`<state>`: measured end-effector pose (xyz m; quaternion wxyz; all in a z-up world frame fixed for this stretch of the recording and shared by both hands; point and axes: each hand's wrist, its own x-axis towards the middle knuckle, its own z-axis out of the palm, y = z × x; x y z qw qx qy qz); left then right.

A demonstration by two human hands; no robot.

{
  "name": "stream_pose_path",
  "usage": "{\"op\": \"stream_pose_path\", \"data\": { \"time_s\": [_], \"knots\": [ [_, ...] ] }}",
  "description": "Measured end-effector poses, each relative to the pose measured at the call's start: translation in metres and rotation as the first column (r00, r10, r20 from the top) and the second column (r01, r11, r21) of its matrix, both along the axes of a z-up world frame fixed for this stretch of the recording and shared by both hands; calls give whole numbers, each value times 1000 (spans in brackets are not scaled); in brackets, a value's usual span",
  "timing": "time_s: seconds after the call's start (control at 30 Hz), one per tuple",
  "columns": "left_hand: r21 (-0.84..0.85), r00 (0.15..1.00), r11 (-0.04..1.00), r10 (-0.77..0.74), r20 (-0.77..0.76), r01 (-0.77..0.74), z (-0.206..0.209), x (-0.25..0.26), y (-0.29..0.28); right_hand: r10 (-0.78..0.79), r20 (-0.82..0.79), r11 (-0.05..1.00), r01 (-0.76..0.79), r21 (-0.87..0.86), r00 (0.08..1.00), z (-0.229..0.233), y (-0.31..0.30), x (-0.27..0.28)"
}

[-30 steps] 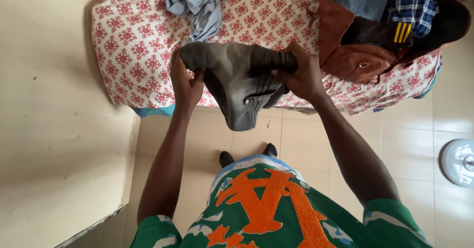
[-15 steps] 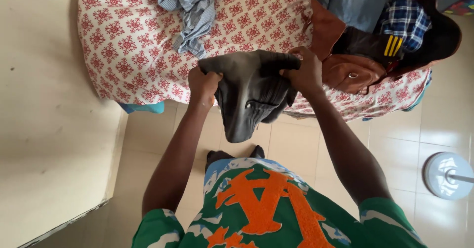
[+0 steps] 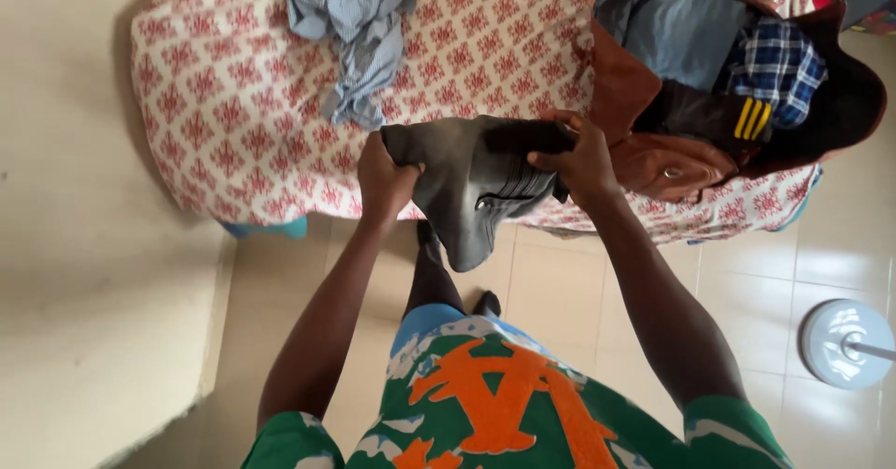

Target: The person folds a pair of dark shorts and a pair of dark jeans on a bed, then places them into a brown suitcase. The person also folds a checkered shirt and places it into the suitcase. Finally, the person closes the suitcase.

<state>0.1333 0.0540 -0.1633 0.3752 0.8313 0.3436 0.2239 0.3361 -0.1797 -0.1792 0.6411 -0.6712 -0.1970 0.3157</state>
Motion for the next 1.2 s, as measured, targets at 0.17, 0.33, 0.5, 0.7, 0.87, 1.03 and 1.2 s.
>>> {"op": "stream_pose_path", "data": {
  "time_s": [0.17, 0.33, 0.5, 0.7, 0.87, 1.03, 1.2],
  "knots": [
    [-43, 996, 995, -87, -18, 86, -38, 57, 68, -43, 344, 985, 96, -140, 938, -19, 55, 40],
    [-91, 981, 977, -192, 2, 192, -104, 126, 162, -122, 307, 988, 145, -54, 944, -49, 127, 101],
    [-41, 909, 910, -415, -44, 413, -152, 193, 246, -142, 457, 981, 187, -54, 878, -57, 185, 150],
    [194, 884, 864, -465, -45, 465, -234, 256, 319, -93, 508, 979, 171, -109, 857, -86, 231, 199],
    [42, 893, 908, -417, 167, 416, -238, 305, 345, -89, 335, 991, 117, -64, 938, -123, 258, 238],
    [-395, 941, 873, -180, 286, 287, -251, 357, 372, -78, 180, 970, 117, -216, 981, -176, 295, 272],
    [-4, 929, 945, -320, 186, 326, -378, 358, 397, -134, 108, 940, 160, -301, 985, -322, 292, 292]
  ]
}}
